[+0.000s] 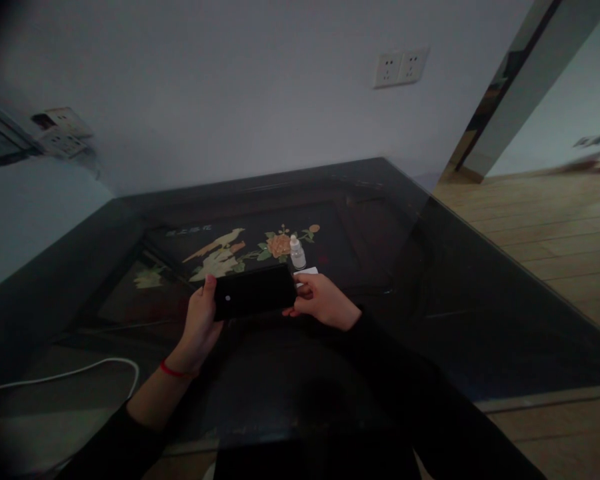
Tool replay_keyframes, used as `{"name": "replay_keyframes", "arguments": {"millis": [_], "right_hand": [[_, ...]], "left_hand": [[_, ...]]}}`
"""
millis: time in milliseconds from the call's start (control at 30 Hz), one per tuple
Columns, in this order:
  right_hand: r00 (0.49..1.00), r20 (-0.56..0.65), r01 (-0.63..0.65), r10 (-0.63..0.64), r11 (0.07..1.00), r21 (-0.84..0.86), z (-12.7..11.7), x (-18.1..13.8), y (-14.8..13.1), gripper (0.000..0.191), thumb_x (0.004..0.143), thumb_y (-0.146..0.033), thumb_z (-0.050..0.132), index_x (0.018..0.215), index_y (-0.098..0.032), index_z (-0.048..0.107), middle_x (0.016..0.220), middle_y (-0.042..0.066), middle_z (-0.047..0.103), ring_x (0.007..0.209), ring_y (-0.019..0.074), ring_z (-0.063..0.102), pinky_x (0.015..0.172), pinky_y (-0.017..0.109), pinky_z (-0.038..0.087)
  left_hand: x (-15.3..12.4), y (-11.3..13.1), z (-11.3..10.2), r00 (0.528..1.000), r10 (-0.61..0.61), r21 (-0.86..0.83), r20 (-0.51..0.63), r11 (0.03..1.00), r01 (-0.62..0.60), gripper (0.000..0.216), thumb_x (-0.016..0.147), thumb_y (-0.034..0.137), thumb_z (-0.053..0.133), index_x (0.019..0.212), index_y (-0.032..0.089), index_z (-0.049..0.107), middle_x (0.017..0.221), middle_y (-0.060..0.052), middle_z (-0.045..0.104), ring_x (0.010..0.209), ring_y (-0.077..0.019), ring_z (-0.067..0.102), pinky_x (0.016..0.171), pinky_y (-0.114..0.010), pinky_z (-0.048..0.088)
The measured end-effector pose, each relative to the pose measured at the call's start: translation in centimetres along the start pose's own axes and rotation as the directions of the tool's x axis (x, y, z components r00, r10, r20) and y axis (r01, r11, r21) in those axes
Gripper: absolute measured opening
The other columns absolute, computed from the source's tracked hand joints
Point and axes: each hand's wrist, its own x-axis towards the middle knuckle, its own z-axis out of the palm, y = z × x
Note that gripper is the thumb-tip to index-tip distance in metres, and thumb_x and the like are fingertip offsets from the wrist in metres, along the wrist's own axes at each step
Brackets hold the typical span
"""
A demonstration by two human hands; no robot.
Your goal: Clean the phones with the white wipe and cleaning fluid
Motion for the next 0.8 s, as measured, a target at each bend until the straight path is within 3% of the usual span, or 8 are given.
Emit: {"name": "replay_keyframes", "arguments": {"millis": [500, 800], "right_hand": [[1.000, -0.015, -0.013, 0.012, 0.998, -0.059, 0.9, -0.9, -0.5, 0.040, 0.066, -0.005, 0.054, 0.105, -0.014, 0.058, 0.082, 0.004, 0.070, 0.074, 0.0175, 0.073, 0.068, 0.026, 0.058], [0.998, 0.058, 0.026, -0.022, 0.997, -0.068, 0.7, -1.4, -0.6, 0.044, 0.069, -0.005, 0.056, 0.112, -0.013, 0.056, 0.085, 0.005, 0.070, 0.080, 0.0171, 0.072, 0.070, 0.025, 0.057]], "left_hand": [[0.7, -0.1, -0.1, 0.996, -0.074, -0.022, 0.044, 0.997, 0.075, 0.053, 0.054, 0.061, 0.078, 0.074, 0.015, 0.060, 0.060, 0.002, 0.065, 0.052, -0.0114, 0.060, 0.054, -0.022, 0.049], [1.2, -0.1, -0.5, 0.974, -0.179, 0.034, 0.136, 0.984, 0.176, 0.048, 0.062, 0.057, 0.075, 0.077, 0.012, 0.066, 0.065, -0.006, 0.070, 0.056, -0.0175, 0.065, 0.057, -0.029, 0.053]]}}
